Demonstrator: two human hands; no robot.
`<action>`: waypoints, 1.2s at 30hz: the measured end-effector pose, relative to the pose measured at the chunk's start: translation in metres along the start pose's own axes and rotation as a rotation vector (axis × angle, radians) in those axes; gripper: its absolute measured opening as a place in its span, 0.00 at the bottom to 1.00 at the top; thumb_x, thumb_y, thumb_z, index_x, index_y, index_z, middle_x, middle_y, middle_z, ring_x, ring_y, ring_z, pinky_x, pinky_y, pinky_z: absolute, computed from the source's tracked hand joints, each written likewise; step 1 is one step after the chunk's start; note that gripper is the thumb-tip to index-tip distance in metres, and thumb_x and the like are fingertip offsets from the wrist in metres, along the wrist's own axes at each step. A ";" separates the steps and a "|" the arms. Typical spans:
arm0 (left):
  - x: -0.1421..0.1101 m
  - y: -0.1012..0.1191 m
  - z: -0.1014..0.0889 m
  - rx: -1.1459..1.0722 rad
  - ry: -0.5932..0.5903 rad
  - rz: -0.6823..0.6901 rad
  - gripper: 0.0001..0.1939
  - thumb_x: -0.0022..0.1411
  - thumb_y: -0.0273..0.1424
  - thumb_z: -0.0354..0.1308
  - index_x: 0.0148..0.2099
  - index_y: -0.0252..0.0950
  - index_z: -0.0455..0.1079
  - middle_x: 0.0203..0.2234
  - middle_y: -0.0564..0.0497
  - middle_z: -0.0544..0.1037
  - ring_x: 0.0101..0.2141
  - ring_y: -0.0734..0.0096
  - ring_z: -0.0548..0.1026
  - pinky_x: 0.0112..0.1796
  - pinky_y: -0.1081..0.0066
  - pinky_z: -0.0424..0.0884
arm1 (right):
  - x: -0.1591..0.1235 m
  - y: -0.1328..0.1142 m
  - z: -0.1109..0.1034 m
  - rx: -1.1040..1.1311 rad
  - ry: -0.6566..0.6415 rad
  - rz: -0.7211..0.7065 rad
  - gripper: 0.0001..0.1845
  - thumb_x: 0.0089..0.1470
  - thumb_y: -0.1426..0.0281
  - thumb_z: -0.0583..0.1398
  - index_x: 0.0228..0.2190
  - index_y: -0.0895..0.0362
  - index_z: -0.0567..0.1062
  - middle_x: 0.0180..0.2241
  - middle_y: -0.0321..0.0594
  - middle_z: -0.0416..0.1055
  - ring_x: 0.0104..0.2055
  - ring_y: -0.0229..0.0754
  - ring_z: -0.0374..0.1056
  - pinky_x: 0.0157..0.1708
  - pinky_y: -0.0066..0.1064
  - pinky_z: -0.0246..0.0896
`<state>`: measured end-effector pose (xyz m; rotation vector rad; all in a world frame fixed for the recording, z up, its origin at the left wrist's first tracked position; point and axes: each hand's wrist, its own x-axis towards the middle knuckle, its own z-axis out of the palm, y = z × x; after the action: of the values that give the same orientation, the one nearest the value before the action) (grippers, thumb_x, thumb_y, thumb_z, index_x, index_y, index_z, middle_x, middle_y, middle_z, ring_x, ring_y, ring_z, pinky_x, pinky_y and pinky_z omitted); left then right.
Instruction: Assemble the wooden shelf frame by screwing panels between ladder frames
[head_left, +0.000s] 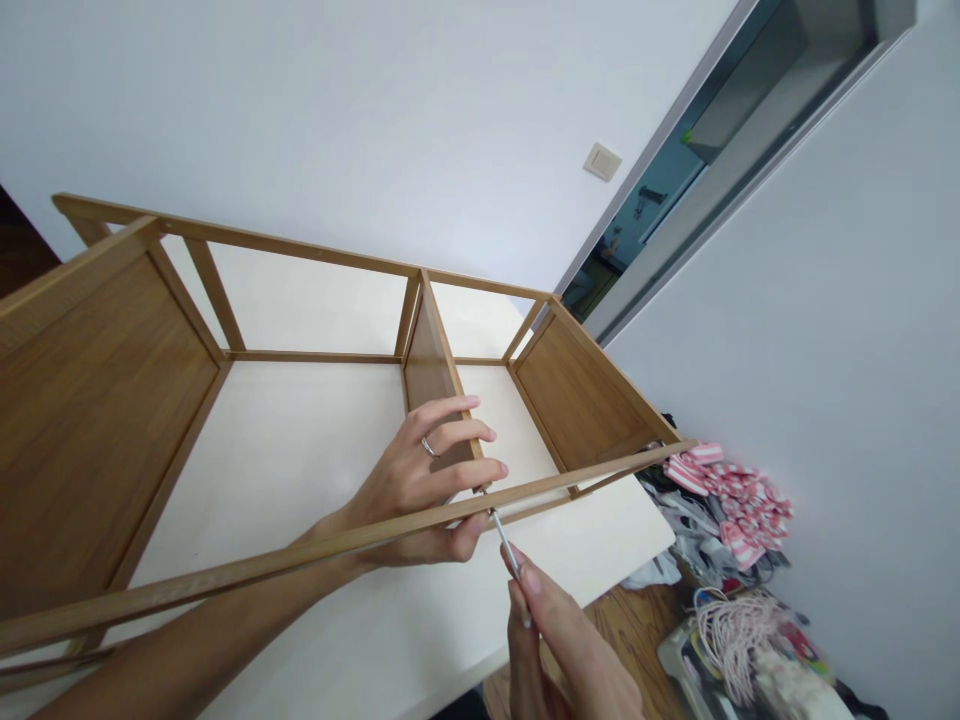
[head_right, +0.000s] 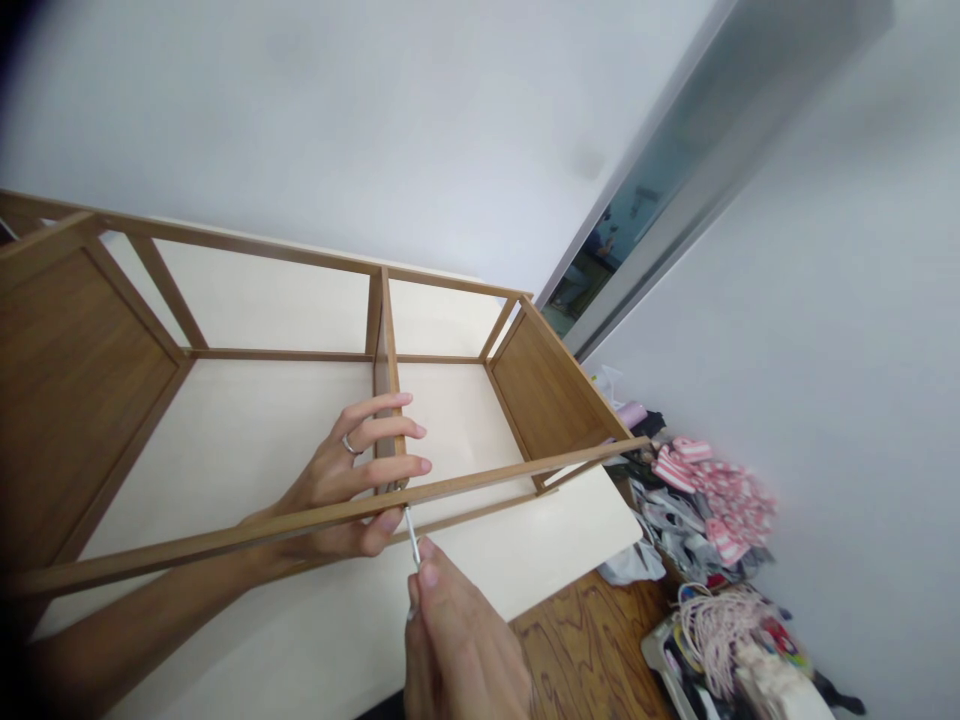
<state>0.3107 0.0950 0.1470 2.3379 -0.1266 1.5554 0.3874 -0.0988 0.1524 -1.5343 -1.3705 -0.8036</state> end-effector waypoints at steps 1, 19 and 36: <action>0.000 0.000 0.000 -0.001 -0.003 -0.003 0.17 0.60 0.27 0.58 0.53 0.38 0.72 0.49 0.41 0.76 0.62 0.45 0.69 0.61 0.43 0.71 | -0.001 0.000 0.001 0.007 0.026 -0.010 0.25 0.58 0.85 0.65 0.54 0.56 0.81 0.42 0.40 0.85 0.34 0.45 0.84 0.39 0.27 0.83; -0.002 -0.004 0.001 0.014 0.002 0.021 0.16 0.63 0.27 0.59 0.53 0.39 0.73 0.49 0.42 0.77 0.63 0.45 0.70 0.61 0.43 0.72 | 0.008 -0.013 -0.016 -0.048 -0.140 0.186 0.19 0.58 0.80 0.67 0.49 0.52 0.84 0.36 0.36 0.86 0.33 0.43 0.84 0.40 0.22 0.81; -0.002 -0.003 0.001 0.005 0.013 0.006 0.15 0.63 0.28 0.59 0.52 0.39 0.73 0.50 0.42 0.77 0.63 0.45 0.69 0.61 0.43 0.71 | 0.011 -0.018 -0.013 -0.129 -0.129 0.131 0.09 0.67 0.73 0.62 0.44 0.57 0.84 0.35 0.39 0.86 0.32 0.40 0.84 0.42 0.22 0.78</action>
<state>0.3118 0.0975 0.1436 2.3327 -0.1267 1.5751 0.3731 -0.1068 0.1713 -1.7837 -1.3158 -0.7336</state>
